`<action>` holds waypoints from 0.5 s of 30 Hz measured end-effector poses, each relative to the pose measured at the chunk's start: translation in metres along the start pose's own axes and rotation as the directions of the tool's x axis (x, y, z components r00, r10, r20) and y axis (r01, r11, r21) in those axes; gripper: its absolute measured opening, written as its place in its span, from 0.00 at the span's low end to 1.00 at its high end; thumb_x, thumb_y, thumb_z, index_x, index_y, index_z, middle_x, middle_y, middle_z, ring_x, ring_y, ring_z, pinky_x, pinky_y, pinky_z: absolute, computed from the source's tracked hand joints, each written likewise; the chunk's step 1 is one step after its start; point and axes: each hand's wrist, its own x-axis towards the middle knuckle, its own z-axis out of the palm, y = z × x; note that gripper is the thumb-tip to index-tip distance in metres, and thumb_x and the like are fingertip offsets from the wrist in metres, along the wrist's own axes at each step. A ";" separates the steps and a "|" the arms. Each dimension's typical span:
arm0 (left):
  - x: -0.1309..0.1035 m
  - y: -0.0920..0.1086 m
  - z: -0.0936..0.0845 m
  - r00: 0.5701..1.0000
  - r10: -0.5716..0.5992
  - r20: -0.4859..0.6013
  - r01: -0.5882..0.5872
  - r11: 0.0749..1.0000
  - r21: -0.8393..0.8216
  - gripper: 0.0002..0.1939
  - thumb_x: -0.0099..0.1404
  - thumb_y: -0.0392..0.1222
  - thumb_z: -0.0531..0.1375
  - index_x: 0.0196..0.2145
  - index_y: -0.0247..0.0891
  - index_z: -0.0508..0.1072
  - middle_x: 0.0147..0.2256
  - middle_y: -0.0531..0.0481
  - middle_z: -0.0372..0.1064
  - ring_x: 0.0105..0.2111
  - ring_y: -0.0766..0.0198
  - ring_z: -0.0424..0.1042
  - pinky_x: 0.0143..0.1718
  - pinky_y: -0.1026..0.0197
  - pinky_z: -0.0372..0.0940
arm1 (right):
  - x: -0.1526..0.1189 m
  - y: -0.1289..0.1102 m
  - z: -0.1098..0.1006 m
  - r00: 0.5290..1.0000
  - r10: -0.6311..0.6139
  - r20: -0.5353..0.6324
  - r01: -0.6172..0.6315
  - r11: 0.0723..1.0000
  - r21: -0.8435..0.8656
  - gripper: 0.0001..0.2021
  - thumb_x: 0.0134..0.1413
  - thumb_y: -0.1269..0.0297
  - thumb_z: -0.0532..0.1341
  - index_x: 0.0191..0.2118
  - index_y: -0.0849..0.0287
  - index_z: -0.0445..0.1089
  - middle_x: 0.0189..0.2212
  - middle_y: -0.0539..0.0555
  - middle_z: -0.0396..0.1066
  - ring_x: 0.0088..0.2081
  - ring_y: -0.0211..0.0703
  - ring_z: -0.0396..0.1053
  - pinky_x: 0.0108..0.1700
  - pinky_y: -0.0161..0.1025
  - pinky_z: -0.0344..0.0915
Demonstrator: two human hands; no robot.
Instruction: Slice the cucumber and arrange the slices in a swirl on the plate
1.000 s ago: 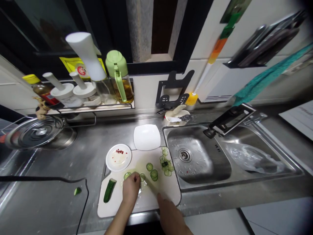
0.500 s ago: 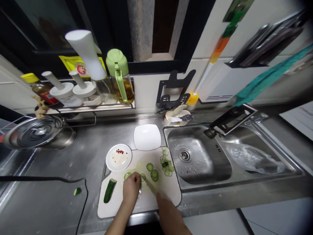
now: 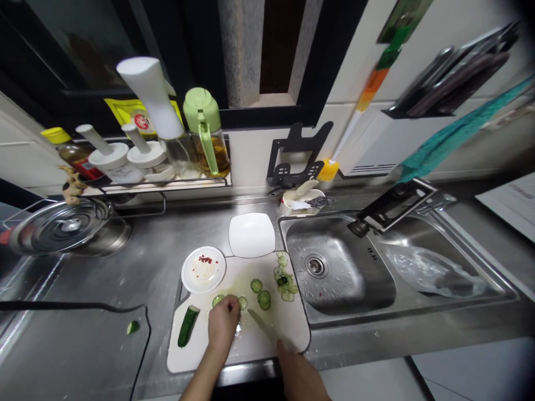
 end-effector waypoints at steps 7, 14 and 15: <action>0.000 -0.023 -0.032 0.989 -0.112 -0.100 0.112 0.994 -0.004 0.11 0.61 0.44 0.54 0.34 0.43 0.77 0.28 0.52 0.77 0.28 0.62 0.73 0.32 0.65 0.59 | -0.008 -0.006 -0.021 0.996 0.011 0.085 -0.012 1.000 0.010 0.31 0.52 0.83 0.41 0.62 0.64 0.57 0.47 0.65 0.73 0.49 0.52 0.71 0.46 0.44 0.67; 0.004 -0.037 -0.037 0.988 -0.110 -0.111 0.120 0.988 0.093 0.11 0.63 0.43 0.53 0.36 0.43 0.75 0.29 0.50 0.76 0.29 0.61 0.72 0.33 0.64 0.58 | -0.009 -0.007 -0.020 0.993 0.016 0.118 -0.019 1.000 0.017 0.35 0.49 0.84 0.44 0.64 0.63 0.52 0.45 0.64 0.74 0.45 0.48 0.73 0.43 0.41 0.68; 0.004 -0.037 -0.036 0.988 -0.096 -0.117 0.110 0.987 0.114 0.11 0.63 0.43 0.53 0.36 0.43 0.75 0.29 0.50 0.76 0.30 0.61 0.72 0.33 0.64 0.58 | -0.010 -0.007 -0.019 0.994 0.023 0.111 -0.027 0.999 0.032 0.34 0.50 0.83 0.44 0.64 0.62 0.52 0.43 0.64 0.75 0.43 0.47 0.74 0.42 0.40 0.69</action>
